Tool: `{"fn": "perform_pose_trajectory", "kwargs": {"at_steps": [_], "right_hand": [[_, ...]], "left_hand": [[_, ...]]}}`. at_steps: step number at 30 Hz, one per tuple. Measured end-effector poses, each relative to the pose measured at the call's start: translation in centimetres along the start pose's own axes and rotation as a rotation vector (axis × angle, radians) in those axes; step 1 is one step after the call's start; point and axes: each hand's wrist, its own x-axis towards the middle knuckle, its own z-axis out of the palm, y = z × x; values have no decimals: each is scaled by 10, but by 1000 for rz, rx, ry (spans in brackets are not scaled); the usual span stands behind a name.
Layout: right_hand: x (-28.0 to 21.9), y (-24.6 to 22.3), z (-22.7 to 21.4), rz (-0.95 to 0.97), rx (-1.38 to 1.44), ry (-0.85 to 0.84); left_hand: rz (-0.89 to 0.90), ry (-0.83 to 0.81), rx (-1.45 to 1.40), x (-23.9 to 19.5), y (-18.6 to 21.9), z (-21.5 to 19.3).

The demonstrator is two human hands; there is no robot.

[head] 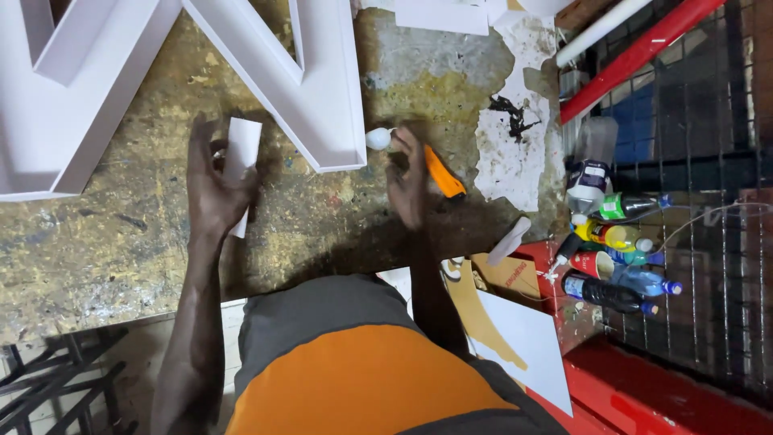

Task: Assembling 3D letters by applying glue to the edges and joining the pieces together, followed by trimming excess material with a utility knife.

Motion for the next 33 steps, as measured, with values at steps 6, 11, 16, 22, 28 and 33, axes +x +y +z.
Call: {"fn": "perform_pose_trajectory", "kwargs": {"at_steps": [6, 11, 16, 22, 28, 33], "right_hand": [[-31, 11, -14, 151, 69, -113], [-43, -35, 23, 219, 290, -488], [-40, -32, 36, 126, 297, -722], [-23, -79, 33, 178, 292, -779], [16, -105, 34, 136, 155, -703], [60, -105, 0, -12, 696, -66]], "left_hand": [[247, 60, -492, -11, -18, 32], [213, -118, -488, -23, 32, 57], [247, -218, -424, -36, 41, 69], [228, -92, -374, -37, 24, 69], [242, 55, -515, -26, 9, 49], [194, 197, -509, -22, 8, 39]]}}
